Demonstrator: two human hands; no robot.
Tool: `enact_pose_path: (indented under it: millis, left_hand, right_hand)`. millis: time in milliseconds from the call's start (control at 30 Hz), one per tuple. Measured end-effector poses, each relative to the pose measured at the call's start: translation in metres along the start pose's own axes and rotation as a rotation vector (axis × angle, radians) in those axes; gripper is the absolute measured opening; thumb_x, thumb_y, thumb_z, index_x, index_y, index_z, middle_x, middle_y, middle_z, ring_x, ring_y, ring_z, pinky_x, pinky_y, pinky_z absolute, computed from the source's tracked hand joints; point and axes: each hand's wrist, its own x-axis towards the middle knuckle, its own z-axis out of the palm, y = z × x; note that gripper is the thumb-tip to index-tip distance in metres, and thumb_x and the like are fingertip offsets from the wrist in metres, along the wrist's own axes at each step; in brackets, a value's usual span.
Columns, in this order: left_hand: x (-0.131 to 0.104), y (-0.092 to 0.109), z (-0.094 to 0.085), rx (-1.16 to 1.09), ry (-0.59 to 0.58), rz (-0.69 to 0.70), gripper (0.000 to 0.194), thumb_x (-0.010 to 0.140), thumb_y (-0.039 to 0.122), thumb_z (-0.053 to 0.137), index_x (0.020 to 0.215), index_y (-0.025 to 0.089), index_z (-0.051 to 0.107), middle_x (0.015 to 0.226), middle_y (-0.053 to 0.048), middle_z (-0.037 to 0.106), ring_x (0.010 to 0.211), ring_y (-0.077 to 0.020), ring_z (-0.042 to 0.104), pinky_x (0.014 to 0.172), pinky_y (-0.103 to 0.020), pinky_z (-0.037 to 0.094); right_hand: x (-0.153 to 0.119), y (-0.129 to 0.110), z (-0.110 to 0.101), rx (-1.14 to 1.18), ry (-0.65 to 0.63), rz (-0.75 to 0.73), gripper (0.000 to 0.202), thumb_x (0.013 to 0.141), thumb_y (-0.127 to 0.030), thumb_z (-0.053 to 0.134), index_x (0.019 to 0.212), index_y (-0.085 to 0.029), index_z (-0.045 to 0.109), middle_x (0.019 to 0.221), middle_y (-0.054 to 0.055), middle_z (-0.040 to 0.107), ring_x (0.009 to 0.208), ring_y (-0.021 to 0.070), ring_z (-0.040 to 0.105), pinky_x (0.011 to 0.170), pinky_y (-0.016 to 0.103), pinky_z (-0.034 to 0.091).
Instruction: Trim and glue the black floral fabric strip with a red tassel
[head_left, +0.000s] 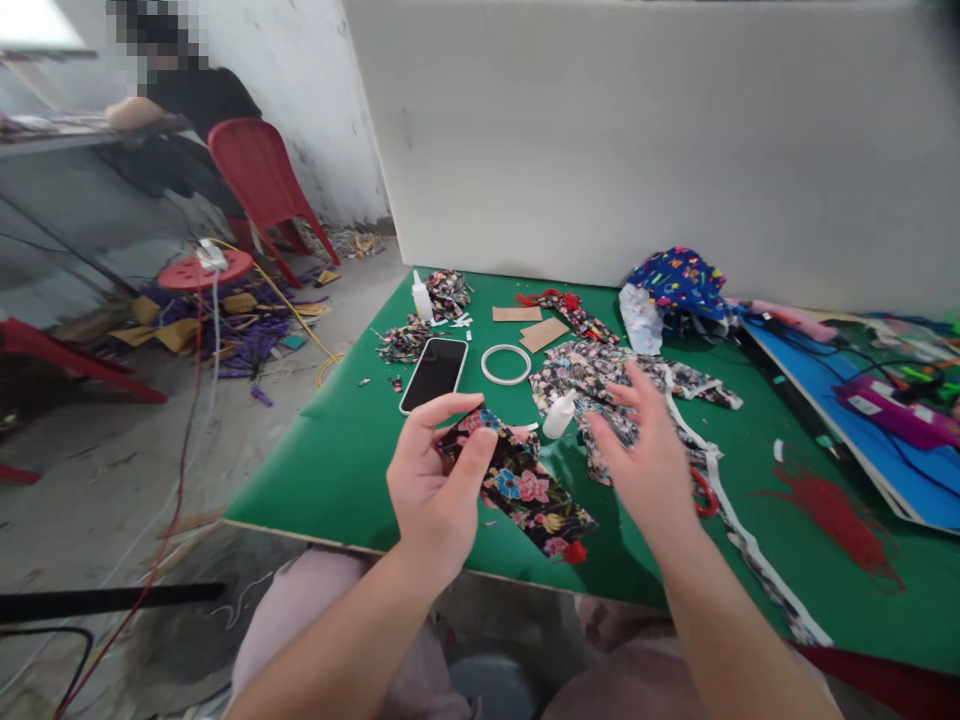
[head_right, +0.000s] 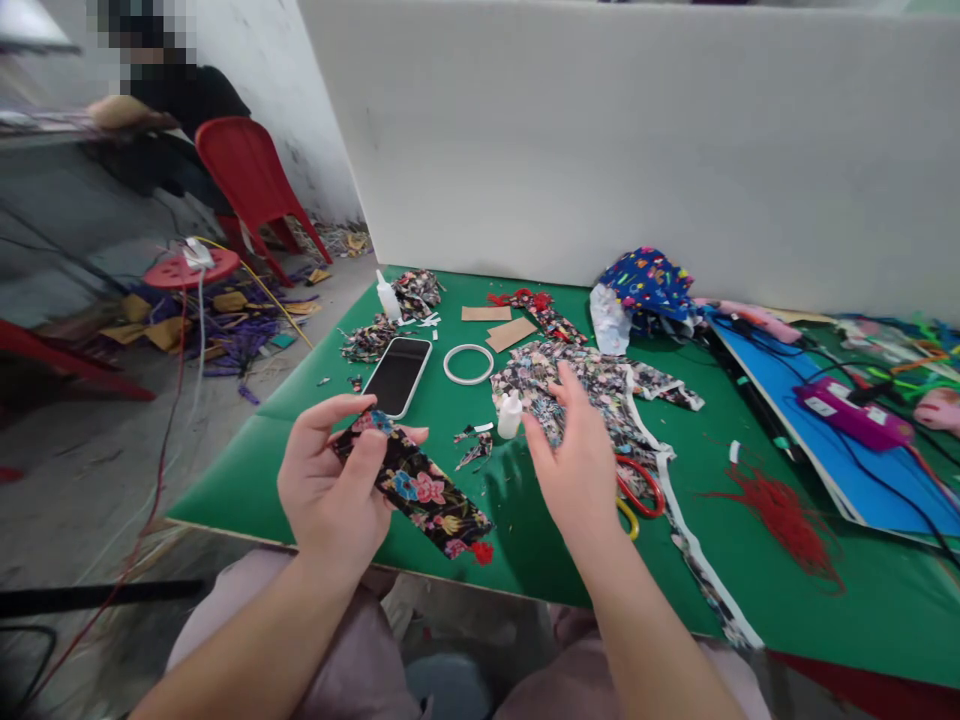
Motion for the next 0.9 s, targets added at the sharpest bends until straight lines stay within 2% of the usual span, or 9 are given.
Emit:
enact_pose_path:
  millis: [33, 67, 167, 233, 300, 433, 567, 700, 900]
  left_hand:
    - [-0.001, 0.0, 0.001, -0.005, 0.006, 0.026, 0.025, 0.079, 0.027, 0.066, 0.102, 0.023, 0.058, 0.095, -0.003, 0.066, 0.075, -0.0142, 0.068, 0.068, -0.025, 0.055]
    - [-0.003, -0.001, 0.002, -0.008, 0.012, 0.061, 0.025, 0.079, 0.026, 0.066, 0.102, 0.023, 0.058, 0.094, -0.002, 0.066, 0.073, -0.0138, 0.068, 0.067, -0.025, 0.056]
    - [-0.01, -0.004, 0.006, 0.0, 0.007, 0.169, 0.022, 0.08, 0.025, 0.064, 0.101, 0.023, 0.057, 0.087, 0.0, 0.067, 0.065, -0.0121, 0.068, 0.064, -0.024, 0.056]
    - [-0.015, -0.006, 0.007, 0.005, -0.011, 0.205, 0.023, 0.081, 0.026, 0.064, 0.102, 0.023, 0.056, 0.086, 0.0, 0.068, 0.064, -0.0124, 0.068, 0.064, -0.025, 0.056]
    - [-0.017, -0.006, 0.006, 0.006, -0.021, 0.188, 0.025, 0.079, 0.028, 0.065, 0.102, 0.024, 0.057, 0.087, -0.002, 0.067, 0.071, -0.0142, 0.068, 0.066, -0.026, 0.056]
    - [-0.013, -0.001, 0.004, -0.041, -0.097, 0.144, 0.012, 0.08, 0.024, 0.065, 0.092, 0.024, 0.064, 0.079, 0.001, 0.067, 0.068, -0.0119, 0.065, 0.063, -0.023, 0.055]
    - [-0.004, 0.006, 0.003, -0.096, -0.194, 0.238, 0.019, 0.077, 0.01, 0.066, 0.088, 0.025, 0.069, 0.077, 0.003, 0.067, 0.069, -0.009, 0.062, 0.062, -0.019, 0.051]
    - [0.001, 0.008, 0.001, -0.11, -0.332, 0.353, 0.026, 0.078, 0.005, 0.062, 0.095, 0.023, 0.07, 0.077, 0.001, 0.068, 0.072, -0.0114, 0.061, 0.064, -0.024, 0.051]
    - [0.005, 0.008, -0.003, -0.057, -0.409, 0.415, 0.033, 0.076, 0.0, 0.061, 0.099, 0.022, 0.068, 0.082, -0.001, 0.069, 0.073, -0.013, 0.061, 0.064, -0.027, 0.05]
  right_hand:
    - [-0.006, -0.011, -0.009, 0.075, 0.077, -0.017, 0.057, 0.083, -0.035, 0.056, 0.136, -0.027, 0.037, 0.119, 0.009, 0.06, 0.109, 0.0234, 0.056, 0.094, 0.044, 0.044]
    - [-0.012, -0.022, -0.016, 0.17, 0.068, -0.054, 0.049, 0.083, -0.036, 0.056, 0.13, -0.028, 0.043, 0.112, 0.006, 0.063, 0.102, 0.0209, 0.06, 0.089, 0.04, 0.047]
    - [-0.027, -0.051, -0.026, 0.373, -0.35, -0.155, 0.04, 0.074, -0.041, 0.067, 0.111, -0.026, 0.059, 0.096, 0.003, 0.069, 0.086, 0.0176, 0.065, 0.074, 0.027, 0.053]
    - [-0.03, -0.061, -0.025, 0.365, -0.431, -0.146, 0.018, 0.074, -0.034, 0.069, 0.087, -0.023, 0.065, 0.073, -0.003, 0.069, 0.063, 0.0123, 0.064, 0.058, 0.02, 0.05]
    - [-0.029, -0.063, -0.025, 0.333, -0.401, -0.161, 0.005, 0.08, -0.027, 0.062, 0.077, -0.023, 0.064, 0.063, -0.005, 0.066, 0.054, 0.0092, 0.061, 0.052, 0.018, 0.047]
    - [-0.024, -0.056, -0.037, 0.215, -0.307, -0.316, 0.002, 0.081, -0.022, 0.062, 0.082, -0.024, 0.063, 0.069, -0.006, 0.069, 0.057, 0.0079, 0.062, 0.055, 0.016, 0.048]
    - [-0.022, -0.052, -0.051, 0.117, -0.293, -0.395, 0.007, 0.081, -0.022, 0.062, 0.087, -0.025, 0.062, 0.074, -0.006, 0.07, 0.06, 0.007, 0.064, 0.056, 0.014, 0.048]
    - [-0.02, -0.052, -0.058, 0.075, -0.303, -0.447, 0.006, 0.082, -0.023, 0.061, 0.088, -0.025, 0.06, 0.073, -0.006, 0.069, 0.058, 0.0059, 0.062, 0.054, 0.013, 0.047]
    - [-0.022, -0.05, -0.062, 0.07, -0.316, -0.464, 0.008, 0.083, -0.023, 0.061, 0.09, -0.025, 0.058, 0.077, -0.006, 0.07, 0.064, 0.0055, 0.065, 0.059, 0.01, 0.048]
